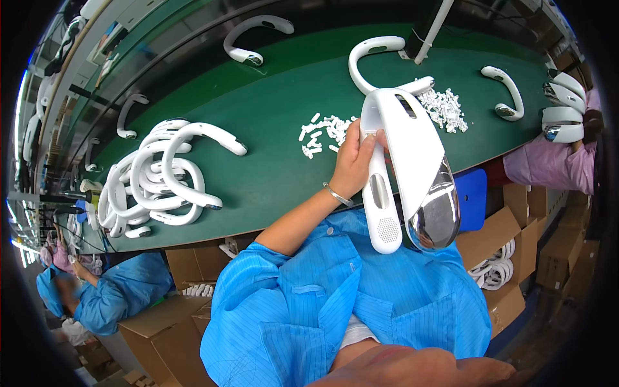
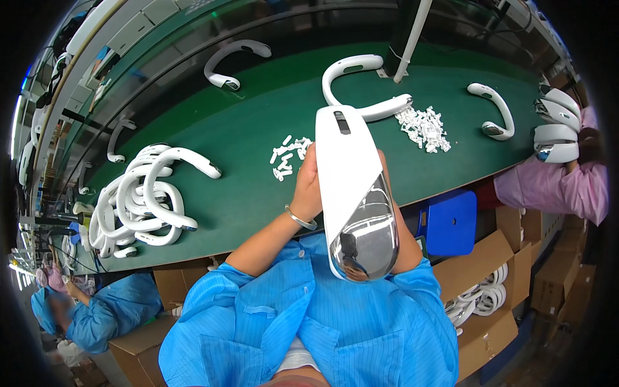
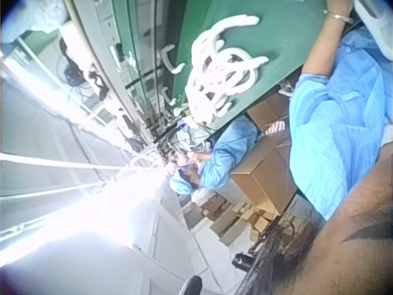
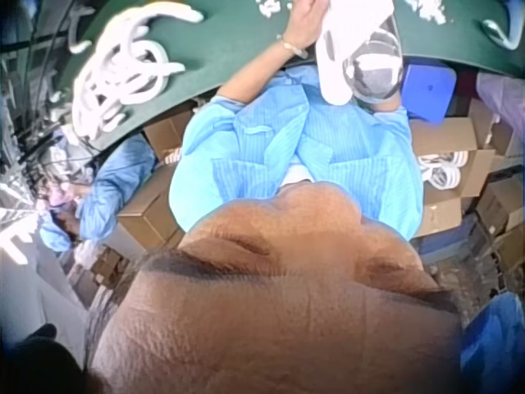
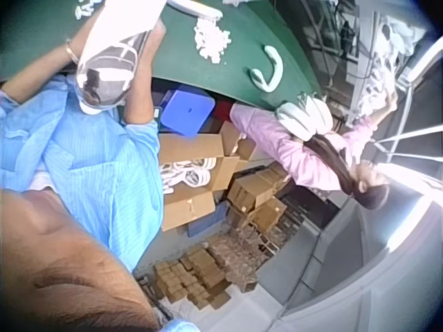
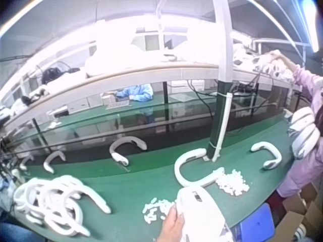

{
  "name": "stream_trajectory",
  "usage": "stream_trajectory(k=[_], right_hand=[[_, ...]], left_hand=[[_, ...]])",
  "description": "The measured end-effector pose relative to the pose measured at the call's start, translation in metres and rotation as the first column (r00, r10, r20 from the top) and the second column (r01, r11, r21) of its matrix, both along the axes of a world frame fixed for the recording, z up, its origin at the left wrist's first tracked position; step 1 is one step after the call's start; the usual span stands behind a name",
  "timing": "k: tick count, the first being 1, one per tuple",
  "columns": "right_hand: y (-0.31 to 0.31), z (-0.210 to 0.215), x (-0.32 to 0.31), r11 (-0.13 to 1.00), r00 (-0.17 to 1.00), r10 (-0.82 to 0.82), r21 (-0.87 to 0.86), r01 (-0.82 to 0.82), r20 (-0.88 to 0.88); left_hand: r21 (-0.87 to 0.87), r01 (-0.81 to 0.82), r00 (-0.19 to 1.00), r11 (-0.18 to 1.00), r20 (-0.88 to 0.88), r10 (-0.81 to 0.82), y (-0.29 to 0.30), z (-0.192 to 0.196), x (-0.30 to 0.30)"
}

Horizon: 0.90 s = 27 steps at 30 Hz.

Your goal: Assembling or inspecting white plastic neck massagers on a factory production line.

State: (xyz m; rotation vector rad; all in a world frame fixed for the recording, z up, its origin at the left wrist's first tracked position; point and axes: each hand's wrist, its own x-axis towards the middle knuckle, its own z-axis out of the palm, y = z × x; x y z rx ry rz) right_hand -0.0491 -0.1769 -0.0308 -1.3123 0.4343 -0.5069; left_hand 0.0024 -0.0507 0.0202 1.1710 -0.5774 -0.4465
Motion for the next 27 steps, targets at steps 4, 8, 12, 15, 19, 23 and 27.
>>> stream_trajectory(k=[4,8,12,15,19,23,27], right_hand=[[0.016,0.029,0.001,0.999,0.996,-0.048,-0.008,0.048,-0.075],[0.021,0.045,0.0,0.94,0.981,-0.013,0.338,-0.054,0.195],[-0.015,0.023,0.007,0.93,0.97,0.229,0.313,-0.195,-0.077],[-0.01,0.036,-0.014,0.827,0.948,0.317,0.5,-0.258,-0.035],[-0.025,0.078,-0.028,0.867,0.943,0.324,0.374,-0.329,0.079],[-0.147,0.069,-0.041,0.973,0.987,-0.118,0.209,0.092,0.112],[-0.319,0.027,-0.067,0.725,0.736,-0.676,-0.19,0.662,-0.016]], left_hand=[[0.064,-0.102,0.991,0.993,0.096,0.096,-0.002,-0.021,0.005],[0.064,-0.134,0.991,0.989,0.022,0.133,-0.015,-0.028,0.013],[-0.051,0.033,0.891,0.998,-0.451,-0.053,-0.024,-0.012,0.024],[-0.003,-0.043,0.943,0.999,-0.33,0.04,-0.042,-0.014,0.035],[0.334,-0.022,0.97,0.942,0.237,-0.062,-0.067,-0.002,0.065],[0.527,-0.245,0.74,0.814,0.644,-0.195,-0.073,0.038,0.136],[0.556,-0.608,0.584,0.567,0.797,-0.155,-0.049,0.04,0.257]])
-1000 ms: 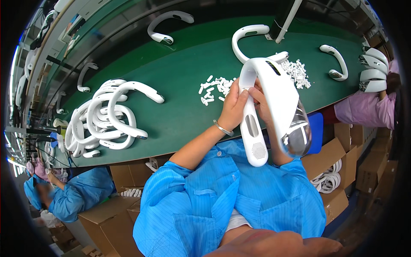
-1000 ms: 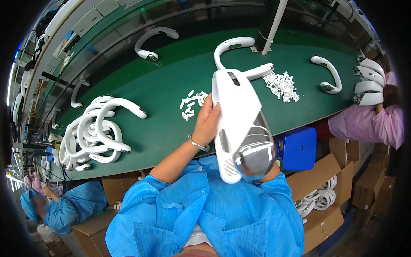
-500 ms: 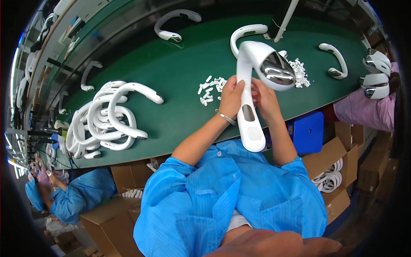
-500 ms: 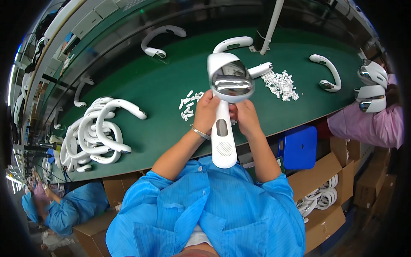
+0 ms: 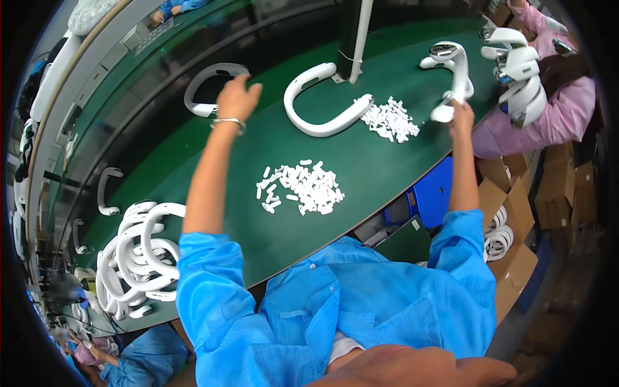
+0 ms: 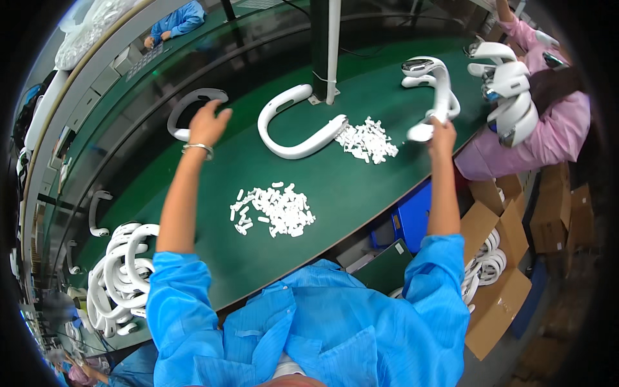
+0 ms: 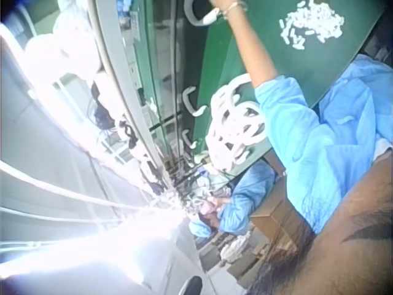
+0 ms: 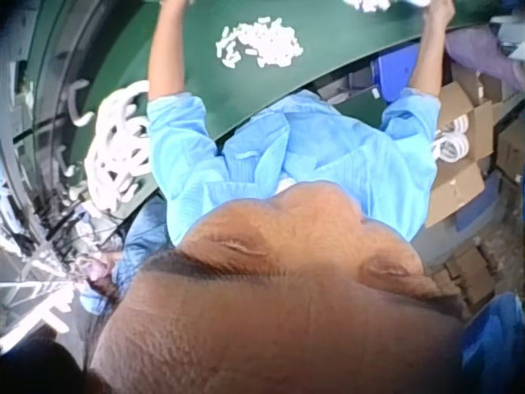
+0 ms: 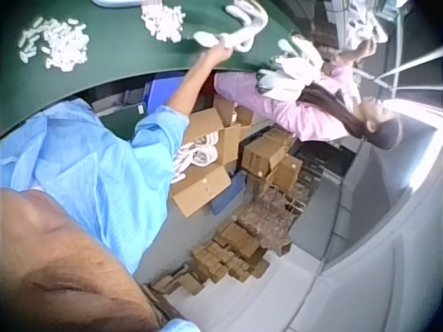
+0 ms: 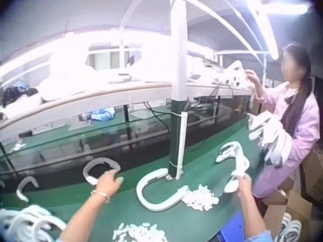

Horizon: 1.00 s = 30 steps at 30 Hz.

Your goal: Assembling or inspecting white plastic neck massagers on a factory production line.

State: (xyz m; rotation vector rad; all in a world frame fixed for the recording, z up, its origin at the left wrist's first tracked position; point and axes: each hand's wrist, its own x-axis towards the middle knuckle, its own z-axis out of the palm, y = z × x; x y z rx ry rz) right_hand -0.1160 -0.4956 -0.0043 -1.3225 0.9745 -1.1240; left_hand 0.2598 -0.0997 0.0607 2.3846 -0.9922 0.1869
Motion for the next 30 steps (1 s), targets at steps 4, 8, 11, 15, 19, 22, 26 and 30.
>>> stream_trajectory(k=[4,8,11,15,19,22,26,30], right_hand=[[-0.085,-0.021,-0.02,0.913,0.852,-0.407,-0.17,0.371,-0.329],[-0.113,-0.032,-0.011,0.854,0.684,-0.519,-0.332,0.4,-0.512],[-0.12,-0.037,0.0,0.886,0.756,-0.455,-0.321,0.333,-0.471],[-0.063,-0.006,0.042,0.562,0.492,-0.744,-0.822,0.096,-0.451],[0.13,0.037,0.135,0.253,0.743,0.128,-0.702,-0.665,-0.657],[0.204,0.03,0.166,-0.036,0.629,0.122,-0.637,-0.77,-0.768],[0.21,0.0,0.173,-0.073,0.555,0.12,-0.565,-0.822,-0.823],[0.225,-0.011,0.167,-0.094,0.533,0.221,-0.562,-0.822,-0.817]], left_hand=[[0.223,-0.289,0.957,0.931,0.061,0.282,0.029,-0.023,0.102],[0.42,-0.477,0.87,0.772,0.101,0.482,0.042,-0.034,0.155],[0.424,-0.515,0.819,0.745,-0.014,0.574,0.033,-0.059,0.195],[0.462,-0.499,0.795,0.733,-0.092,0.599,0.015,-0.079,0.218],[0.382,-0.425,0.834,0.82,-0.187,0.519,0.031,-0.104,0.257],[-0.012,-0.526,0.569,0.85,-0.748,0.342,0.029,-0.083,0.22],[-0.306,-0.595,0.497,0.743,-0.867,0.04,0.042,-0.037,0.148],[-0.359,-0.579,0.504,0.732,-0.863,-0.025,0.064,-0.008,0.063]])
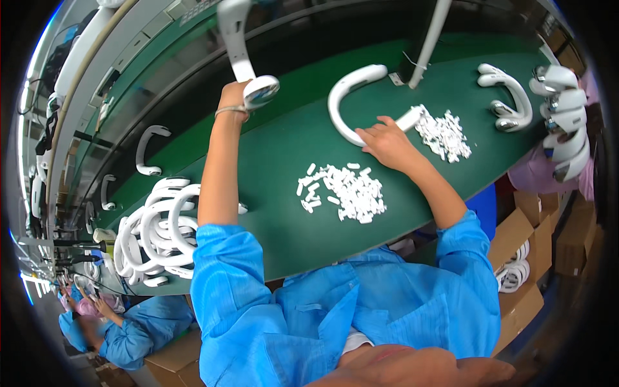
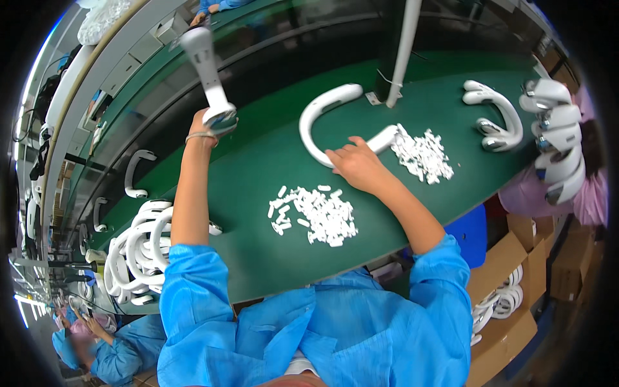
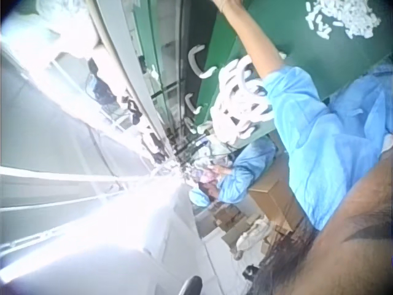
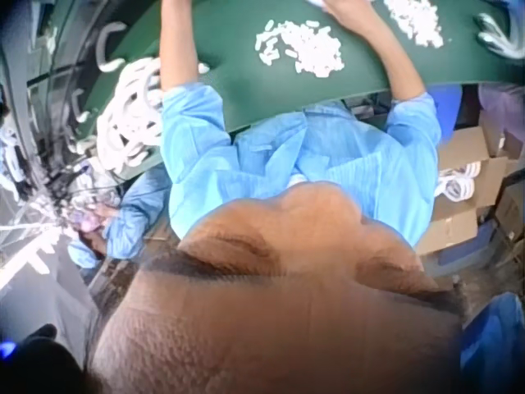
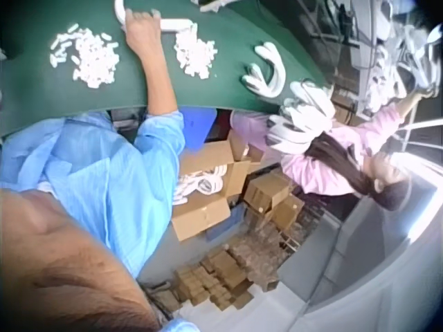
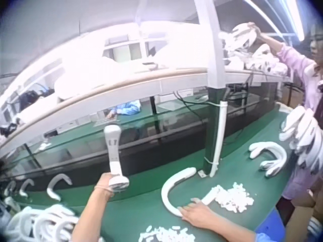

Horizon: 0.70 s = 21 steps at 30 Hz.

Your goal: Assembling or inspecting white plastic neck massagers on a factory production line.

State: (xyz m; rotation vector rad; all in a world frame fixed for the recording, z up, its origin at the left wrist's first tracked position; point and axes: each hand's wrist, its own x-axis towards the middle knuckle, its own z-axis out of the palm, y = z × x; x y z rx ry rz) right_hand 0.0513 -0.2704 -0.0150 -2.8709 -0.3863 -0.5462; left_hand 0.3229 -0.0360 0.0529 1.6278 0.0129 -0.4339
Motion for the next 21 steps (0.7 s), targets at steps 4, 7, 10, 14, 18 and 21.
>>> stream_trajectory(k=[4,7,10,14,18,21], right_hand=[[0.018,0.022,-0.014,0.997,0.979,0.045,-0.069,-0.032,0.199],[-0.024,0.028,-0.032,0.945,0.863,-0.318,0.208,0.253,0.392],[-0.092,0.017,-0.052,0.778,0.737,-0.628,0.166,0.606,0.249],[-0.126,-0.008,-0.038,0.758,0.758,-0.652,-0.035,0.652,0.004],[-0.142,-0.03,-0.031,0.823,0.827,-0.563,-0.097,0.56,0.002],[-0.137,-0.027,-0.038,0.794,0.794,-0.608,-0.044,0.607,-0.017]], left_hand=[[-0.207,0.135,0.99,0.969,-0.01,-0.14,0.011,0.012,-0.087],[-0.213,0.237,0.971,0.948,0.018,-0.239,0.029,0.011,-0.148],[-0.336,0.302,0.94,0.892,-0.049,-0.337,0.035,-0.006,-0.178],[-0.43,0.295,0.932,0.853,-0.069,-0.357,0.028,-0.019,-0.214],[-0.554,0.299,0.883,0.777,-0.148,-0.445,0.02,-0.023,-0.228],[-0.534,0.287,0.887,0.795,-0.165,-0.432,0.014,-0.031,-0.225]])
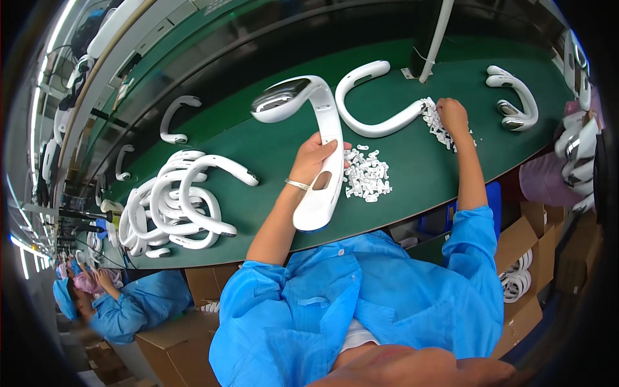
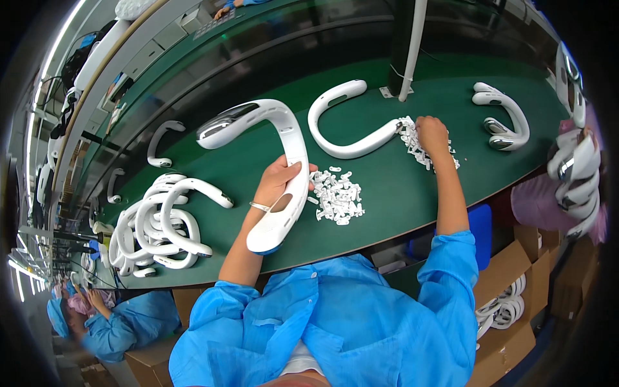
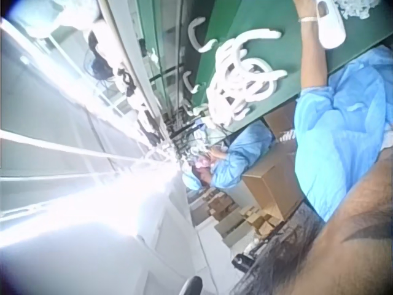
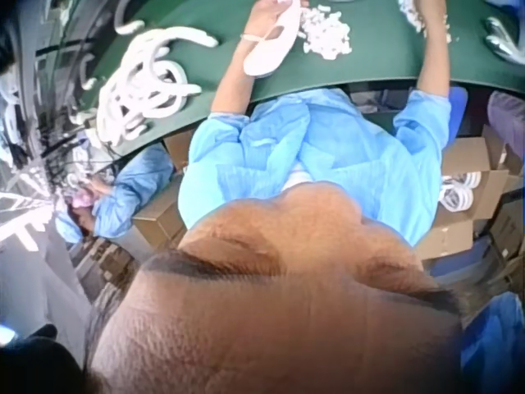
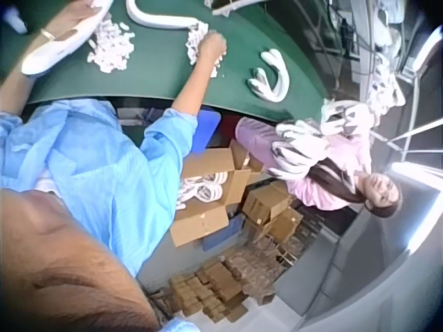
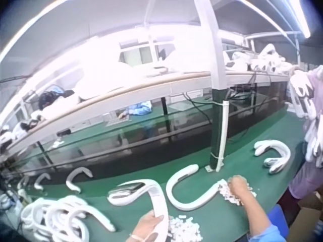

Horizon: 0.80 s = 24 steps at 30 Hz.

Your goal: Assembling or inspecting white plastic neck massagers on a factory production line.

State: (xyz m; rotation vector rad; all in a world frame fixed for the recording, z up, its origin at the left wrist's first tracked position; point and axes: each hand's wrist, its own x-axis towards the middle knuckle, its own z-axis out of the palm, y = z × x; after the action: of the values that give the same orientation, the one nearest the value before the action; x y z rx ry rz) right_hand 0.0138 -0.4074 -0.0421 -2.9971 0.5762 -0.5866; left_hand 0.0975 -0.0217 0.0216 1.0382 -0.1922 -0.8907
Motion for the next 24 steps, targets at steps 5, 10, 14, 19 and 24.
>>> stream_trajectory(k=[5,10,14,19,24], right_hand=[[0.012,0.022,-0.011,0.997,0.956,0.013,0.07,-0.035,0.292],[0.07,0.056,-0.03,-0.004,0.784,-0.332,0.831,-0.557,0.524],[0.128,0.064,-0.029,-0.414,0.804,-0.291,0.689,-0.595,0.519],[0.17,0.068,-0.019,-0.448,0.84,-0.288,0.71,-0.543,0.46],[0.187,0.063,-0.014,-0.437,0.872,-0.256,0.755,-0.489,0.416]], left_hand=[[0.044,-0.022,0.996,0.999,0.082,0.019,-0.006,0.005,-0.002],[0.059,0.047,0.999,0.997,-0.011,-0.046,-0.016,0.015,-0.005],[-0.03,0.106,0.956,0.994,-0.271,-0.11,-0.024,0.013,0.009],[-0.131,0.009,0.867,0.991,-0.492,-0.073,-0.033,-0.003,0.029],[-0.056,-0.152,0.86,0.987,-0.499,0.104,-0.036,-0.008,0.019]])
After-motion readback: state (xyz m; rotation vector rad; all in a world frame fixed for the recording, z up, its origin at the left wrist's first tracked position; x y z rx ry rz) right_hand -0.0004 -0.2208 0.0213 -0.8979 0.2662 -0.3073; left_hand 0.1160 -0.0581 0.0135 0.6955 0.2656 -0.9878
